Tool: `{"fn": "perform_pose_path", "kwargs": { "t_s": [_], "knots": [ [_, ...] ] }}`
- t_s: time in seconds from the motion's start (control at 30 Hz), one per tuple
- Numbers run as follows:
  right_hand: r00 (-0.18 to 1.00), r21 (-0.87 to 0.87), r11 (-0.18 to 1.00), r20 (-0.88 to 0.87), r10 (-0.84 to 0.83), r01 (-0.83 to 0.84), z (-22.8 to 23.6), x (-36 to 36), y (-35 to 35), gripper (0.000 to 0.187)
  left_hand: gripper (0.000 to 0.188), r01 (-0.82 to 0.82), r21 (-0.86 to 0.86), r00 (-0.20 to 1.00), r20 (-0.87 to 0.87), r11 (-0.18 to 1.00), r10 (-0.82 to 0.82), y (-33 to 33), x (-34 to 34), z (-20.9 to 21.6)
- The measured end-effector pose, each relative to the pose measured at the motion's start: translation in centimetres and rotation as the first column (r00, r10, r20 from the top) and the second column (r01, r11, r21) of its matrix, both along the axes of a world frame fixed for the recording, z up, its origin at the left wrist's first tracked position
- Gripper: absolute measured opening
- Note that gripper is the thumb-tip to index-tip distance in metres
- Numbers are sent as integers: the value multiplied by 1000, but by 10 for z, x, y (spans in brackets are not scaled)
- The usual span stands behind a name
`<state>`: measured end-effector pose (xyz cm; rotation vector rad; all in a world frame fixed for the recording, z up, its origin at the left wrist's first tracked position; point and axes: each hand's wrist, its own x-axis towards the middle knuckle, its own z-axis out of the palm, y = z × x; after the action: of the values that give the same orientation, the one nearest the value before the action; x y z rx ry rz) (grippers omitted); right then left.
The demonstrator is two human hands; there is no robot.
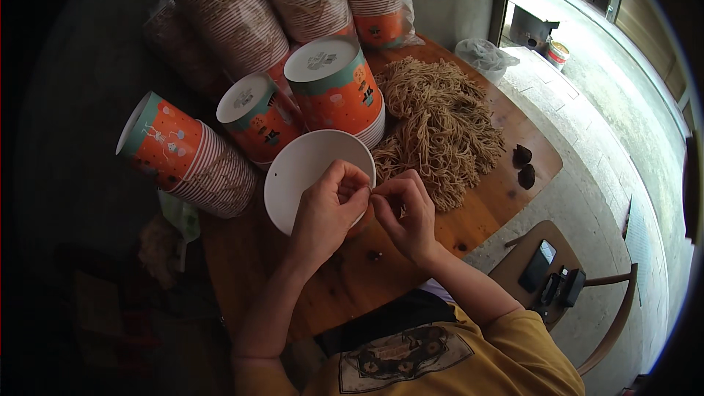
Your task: Manually attaching strings and beads to the rims of paper bowls for manufacturing assembly.
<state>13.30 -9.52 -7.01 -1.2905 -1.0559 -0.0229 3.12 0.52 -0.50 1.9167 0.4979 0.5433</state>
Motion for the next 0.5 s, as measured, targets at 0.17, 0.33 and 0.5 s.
{"fn": "perform_pose_path", "kwargs": {
  "t_s": [0.17, 0.33, 0.5],
  "knots": [
    [997, 23, 1000, 70, -22, 21, -1, 1, -1, 16, 9, 0, -59, 997, -81, 998, -5, -1, -1, 5],
    [999, 22, 999, -46, -26, 27, -4, 0, 3, 13, 10, 28, -50, 994, -104, 998, -33, -1, -3, 8],
    [996, 1, 1000, -94, -12, 12, -1, 0, 5, 9, 13, 57, -314, 981, -159, 948, -111, 6, -3, 13]
  ]
}}
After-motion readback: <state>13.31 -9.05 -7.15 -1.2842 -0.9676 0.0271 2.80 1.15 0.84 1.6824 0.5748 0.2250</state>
